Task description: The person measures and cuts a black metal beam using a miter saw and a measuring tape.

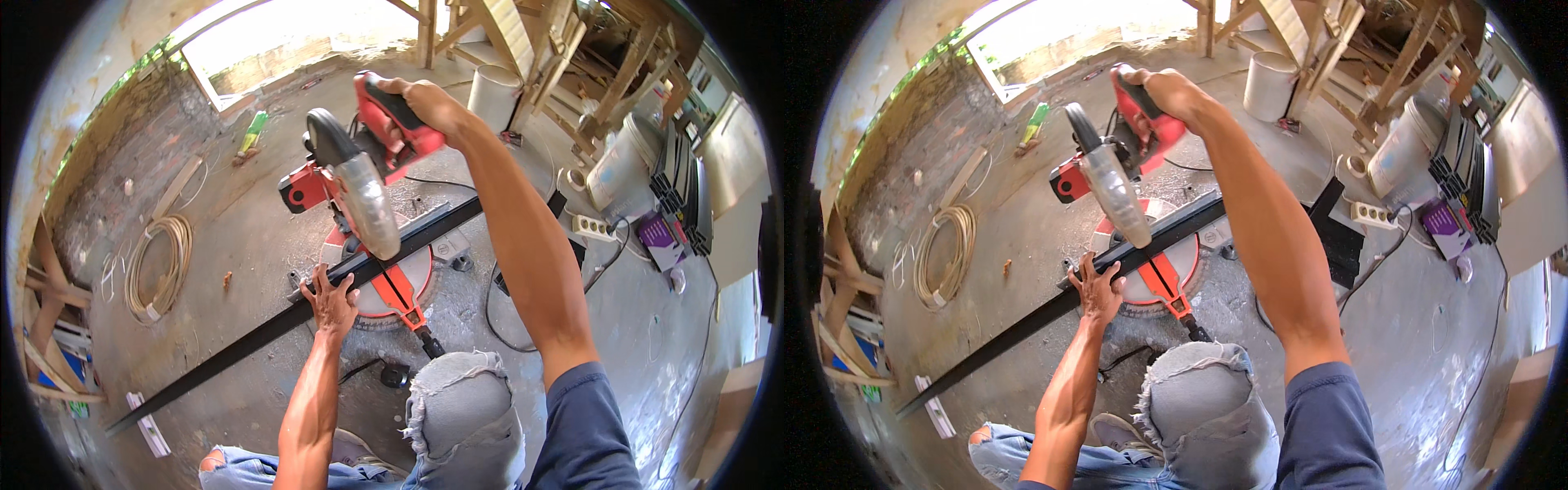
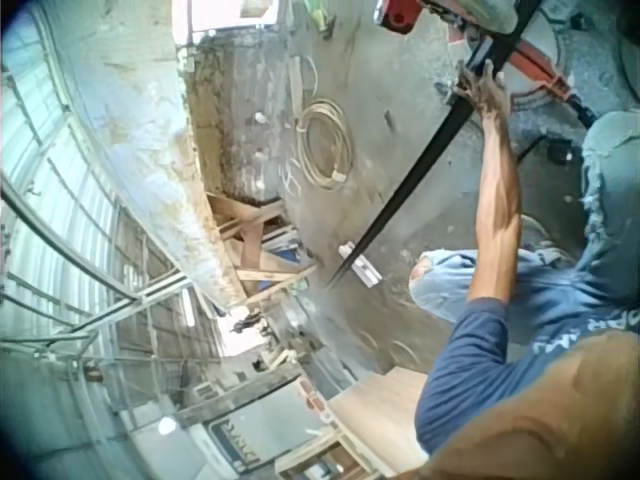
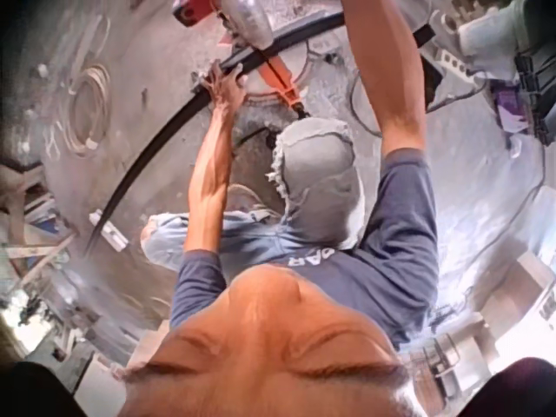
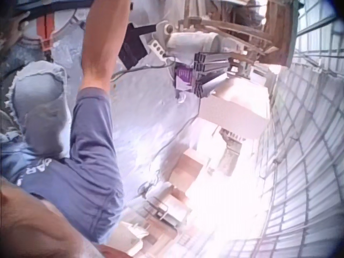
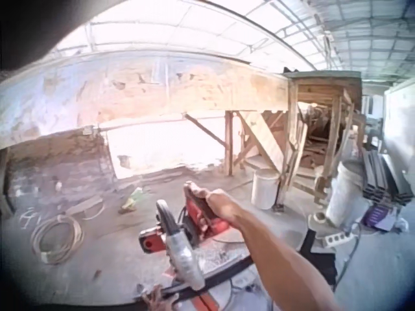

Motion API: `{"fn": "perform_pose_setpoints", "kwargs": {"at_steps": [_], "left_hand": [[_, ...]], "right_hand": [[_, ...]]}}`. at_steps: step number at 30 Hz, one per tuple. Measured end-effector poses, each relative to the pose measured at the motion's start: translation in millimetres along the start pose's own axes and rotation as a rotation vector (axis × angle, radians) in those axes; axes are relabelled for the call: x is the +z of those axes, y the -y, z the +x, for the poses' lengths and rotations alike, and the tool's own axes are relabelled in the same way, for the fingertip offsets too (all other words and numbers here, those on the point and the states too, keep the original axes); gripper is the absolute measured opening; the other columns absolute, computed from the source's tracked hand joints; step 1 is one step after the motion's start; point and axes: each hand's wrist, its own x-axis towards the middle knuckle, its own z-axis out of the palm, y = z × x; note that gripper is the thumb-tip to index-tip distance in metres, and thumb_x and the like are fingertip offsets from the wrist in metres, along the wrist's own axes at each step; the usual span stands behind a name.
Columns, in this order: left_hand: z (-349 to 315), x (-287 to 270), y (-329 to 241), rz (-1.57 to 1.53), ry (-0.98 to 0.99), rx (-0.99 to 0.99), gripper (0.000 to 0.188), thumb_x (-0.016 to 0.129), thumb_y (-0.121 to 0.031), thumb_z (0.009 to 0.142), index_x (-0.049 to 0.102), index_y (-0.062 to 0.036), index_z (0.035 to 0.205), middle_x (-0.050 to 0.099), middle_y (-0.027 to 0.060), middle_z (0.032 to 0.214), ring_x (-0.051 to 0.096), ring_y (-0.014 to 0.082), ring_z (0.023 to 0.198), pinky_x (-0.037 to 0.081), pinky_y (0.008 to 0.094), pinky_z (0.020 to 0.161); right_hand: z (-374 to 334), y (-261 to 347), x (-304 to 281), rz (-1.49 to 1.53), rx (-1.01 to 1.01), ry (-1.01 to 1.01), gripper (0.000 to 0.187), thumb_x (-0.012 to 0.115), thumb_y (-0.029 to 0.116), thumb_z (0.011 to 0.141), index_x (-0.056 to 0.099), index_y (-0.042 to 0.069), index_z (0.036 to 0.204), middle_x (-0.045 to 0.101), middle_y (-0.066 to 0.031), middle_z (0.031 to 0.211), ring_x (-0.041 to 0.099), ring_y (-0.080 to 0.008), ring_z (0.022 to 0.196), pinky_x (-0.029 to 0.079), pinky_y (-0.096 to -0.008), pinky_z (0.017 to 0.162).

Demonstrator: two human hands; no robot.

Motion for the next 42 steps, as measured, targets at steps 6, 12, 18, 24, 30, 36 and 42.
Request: {"fn": "perform_pose_setpoints", "kwargs": {"at_steps": [6,12,18,24,30,36,42], "left_hand": [[-3.3,-1.8,0.9,0.071,-0.020,0.064,0.037,0.076,-0.025,0.079,0.072,-0.0176,0.116,0.040,0.0223,0.143,0.030,0.0381,0.141,0.014,0.0639,0.113],[-18.8,-24.3,22.7,0.117,-0.076,0.237,0.039,0.077,-0.028,0.078,0.066,-0.0102,0.111,0.039,0.0240,0.142,0.033,0.0392,0.138,0.018,0.0587,0.111],[-27.9,-99.1,96.1,0.314,0.077,0.392,0.059,0.080,-0.038,0.075,0.052,-0.0057,0.115,0.048,0.0202,0.125,0.043,0.0353,0.125,0.024,0.0547,0.107],[-49.0,-128.2,152.9,0.517,0.610,0.150,0.074,0.083,-0.043,0.071,0.050,-0.0042,0.123,0.060,0.0139,0.113,0.055,0.0292,0.113,0.035,0.0445,0.100],[-39.0,-116.4,147.3,0.463,0.776,0.082,0.059,0.081,-0.026,0.077,0.050,-0.0007,0.120,0.065,0.0190,0.108,0.065,0.0343,0.103,0.048,0.0447,0.089],[-61.5,-156.3,122.7,0.396,0.995,0.223,0.056,0.081,-0.029,0.076,0.051,-0.0001,0.113,0.069,0.0190,0.097,0.067,0.0352,0.098,0.047,0.0441,0.089],[-95.9,-143.2,106.7,0.338,1.130,0.301,0.057,0.081,-0.028,0.076,0.050,0.0012,0.114,0.070,0.0191,0.089,0.069,0.0384,0.093,0.048,0.0477,0.091]], "right_hand": [[0.9,-17.6,-7.2,0.071,-0.125,-0.105,0.037,0.056,0.033,0.097,0.066,-0.003,0.090,0.068,-0.0131,0.081,0.065,-0.0192,0.064,0.052,-0.0329,0.061],[-24.8,-145.7,-53.3,0.150,-0.087,-0.728,0.037,0.062,0.034,0.090,0.070,-0.002,0.094,0.070,-0.0122,0.080,0.066,-0.0233,0.071,0.052,-0.0379,0.069],[-52.3,-315.1,-70.3,-0.397,0.468,-1.012,0.051,0.071,0.045,0.076,0.070,-0.007,0.076,0.070,-0.0280,0.085,0.071,-0.0388,0.085,0.053,-0.0480,0.076],[-35.3,-357.0,-39.1,0.069,0.333,-0.928,0.047,0.078,0.037,0.075,0.065,-0.008,0.069,0.065,-0.0124,0.067,0.062,-0.0208,0.067,0.048,-0.0426,0.063],[-40.3,-342.9,-70.8,0.342,0.207,-0.946,0.036,0.075,0.014,0.080,0.051,0.012,0.053,0.050,0.0041,0.054,0.044,-0.0045,0.051,0.029,-0.0326,0.044],[-105.1,-268.8,-89.0,0.207,-0.136,-0.776,0.024,0.070,0.021,0.094,0.066,0.003,0.109,0.068,-0.0023,0.099,0.060,-0.0110,0.083,0.046,-0.0263,0.073],[-184.2,-144.0,-72.4,0.113,-0.436,-0.421,0.026,0.070,0.007,0.093,0.064,0.002,0.118,0.067,0.0010,0.107,0.059,-0.0078,0.101,0.046,-0.0264,0.090]]}}
